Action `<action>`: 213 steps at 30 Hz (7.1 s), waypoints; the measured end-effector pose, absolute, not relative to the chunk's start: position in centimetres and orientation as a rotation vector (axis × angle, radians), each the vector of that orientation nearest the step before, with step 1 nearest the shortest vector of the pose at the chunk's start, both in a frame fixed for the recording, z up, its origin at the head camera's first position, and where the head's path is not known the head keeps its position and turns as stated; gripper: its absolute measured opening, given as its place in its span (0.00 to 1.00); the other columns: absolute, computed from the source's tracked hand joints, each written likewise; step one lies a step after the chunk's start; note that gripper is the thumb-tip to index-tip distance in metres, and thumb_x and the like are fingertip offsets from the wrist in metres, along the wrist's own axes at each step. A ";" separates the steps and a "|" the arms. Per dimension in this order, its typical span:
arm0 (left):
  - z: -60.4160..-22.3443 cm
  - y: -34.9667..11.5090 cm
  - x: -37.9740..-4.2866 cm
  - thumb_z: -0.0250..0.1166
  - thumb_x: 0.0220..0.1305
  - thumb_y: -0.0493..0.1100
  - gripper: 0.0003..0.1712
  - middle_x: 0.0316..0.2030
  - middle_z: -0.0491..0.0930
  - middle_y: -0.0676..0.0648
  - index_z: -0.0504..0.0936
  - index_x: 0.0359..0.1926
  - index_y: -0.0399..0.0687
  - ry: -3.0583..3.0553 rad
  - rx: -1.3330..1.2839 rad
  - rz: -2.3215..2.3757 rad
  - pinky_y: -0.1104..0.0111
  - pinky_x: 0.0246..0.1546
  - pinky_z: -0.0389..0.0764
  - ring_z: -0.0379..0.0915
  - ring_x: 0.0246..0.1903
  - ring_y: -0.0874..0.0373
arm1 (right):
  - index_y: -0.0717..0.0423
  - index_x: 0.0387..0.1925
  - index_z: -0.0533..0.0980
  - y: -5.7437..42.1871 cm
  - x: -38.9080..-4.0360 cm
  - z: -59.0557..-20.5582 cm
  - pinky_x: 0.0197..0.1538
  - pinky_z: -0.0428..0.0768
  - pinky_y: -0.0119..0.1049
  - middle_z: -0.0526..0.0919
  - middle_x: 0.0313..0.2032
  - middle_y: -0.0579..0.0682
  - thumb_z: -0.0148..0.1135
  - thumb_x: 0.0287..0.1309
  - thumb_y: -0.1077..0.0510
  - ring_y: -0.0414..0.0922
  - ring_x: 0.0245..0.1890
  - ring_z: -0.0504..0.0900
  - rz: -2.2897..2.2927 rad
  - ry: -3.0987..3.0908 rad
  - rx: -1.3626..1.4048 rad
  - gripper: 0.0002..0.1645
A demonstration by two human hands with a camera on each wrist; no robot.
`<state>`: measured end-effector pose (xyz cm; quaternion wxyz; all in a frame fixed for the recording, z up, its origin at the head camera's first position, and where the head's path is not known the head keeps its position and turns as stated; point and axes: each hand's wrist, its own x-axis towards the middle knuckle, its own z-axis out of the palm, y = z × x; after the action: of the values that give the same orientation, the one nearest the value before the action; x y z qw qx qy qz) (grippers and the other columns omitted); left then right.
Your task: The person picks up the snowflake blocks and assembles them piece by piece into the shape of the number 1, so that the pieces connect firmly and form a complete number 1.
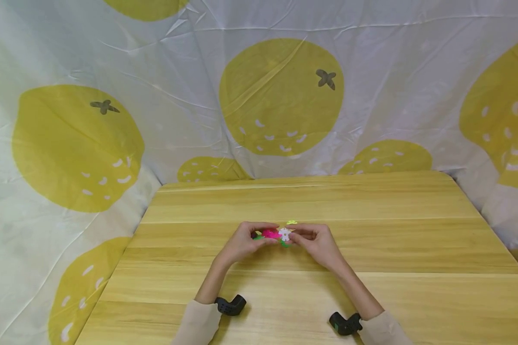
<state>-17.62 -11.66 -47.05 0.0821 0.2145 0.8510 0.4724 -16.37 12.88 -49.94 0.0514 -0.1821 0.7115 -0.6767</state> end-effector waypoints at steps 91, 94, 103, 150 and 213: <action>-47.2 -11.8 -17.3 0.75 0.63 0.39 0.17 0.44 0.90 0.44 0.89 0.53 0.39 2.627 0.719 1.387 0.76 0.42 0.80 0.81 0.42 0.60 | 0.63 0.47 0.84 11.4 -17.2 -50.2 0.40 0.88 0.39 0.89 0.40 0.63 0.72 0.61 0.64 0.55 0.39 0.91 -1.964 2.284 -0.513 0.12; -47.2 -11.7 -17.2 0.74 0.64 0.40 0.17 0.45 0.90 0.45 0.89 0.53 0.41 2.628 0.706 1.377 0.76 0.42 0.80 0.81 0.42 0.61 | 0.62 0.48 0.84 11.4 -17.1 -50.2 0.39 0.88 0.38 0.89 0.41 0.62 0.73 0.61 0.64 0.54 0.38 0.92 -1.955 2.313 -0.517 0.14; -47.1 -11.6 -17.2 0.74 0.64 0.39 0.15 0.44 0.90 0.46 0.90 0.52 0.42 2.616 0.714 1.399 0.76 0.41 0.79 0.79 0.41 0.62 | 0.62 0.47 0.87 11.6 -16.8 -50.2 0.43 0.89 0.42 0.90 0.45 0.63 0.73 0.61 0.63 0.45 0.39 0.92 -1.997 2.300 -0.565 0.13; -47.6 -10.7 -17.1 0.77 0.59 0.44 0.24 0.48 0.90 0.47 0.88 0.56 0.45 2.981 0.989 1.192 0.60 0.54 0.82 0.86 0.51 0.53 | 0.73 0.52 0.82 11.6 -17.1 -49.5 0.43 0.89 0.47 0.89 0.44 0.68 0.69 0.65 0.64 0.49 0.36 0.93 -2.117 2.095 -0.385 0.17; -47.9 -11.6 -17.4 0.75 0.62 0.39 0.17 0.43 0.91 0.47 0.89 0.52 0.42 2.829 0.751 1.246 0.69 0.48 0.84 0.85 0.45 0.55 | 0.61 0.42 0.79 12.5 -20.3 -50.0 0.39 0.82 0.34 0.85 0.36 0.55 0.77 0.55 0.65 0.44 0.34 0.83 -1.442 2.649 -0.286 0.15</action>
<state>-17.38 -11.57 -47.87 -0.0199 0.2361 0.8891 0.3915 -20.32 12.47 -50.05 0.0559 -0.0942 0.8730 -0.4752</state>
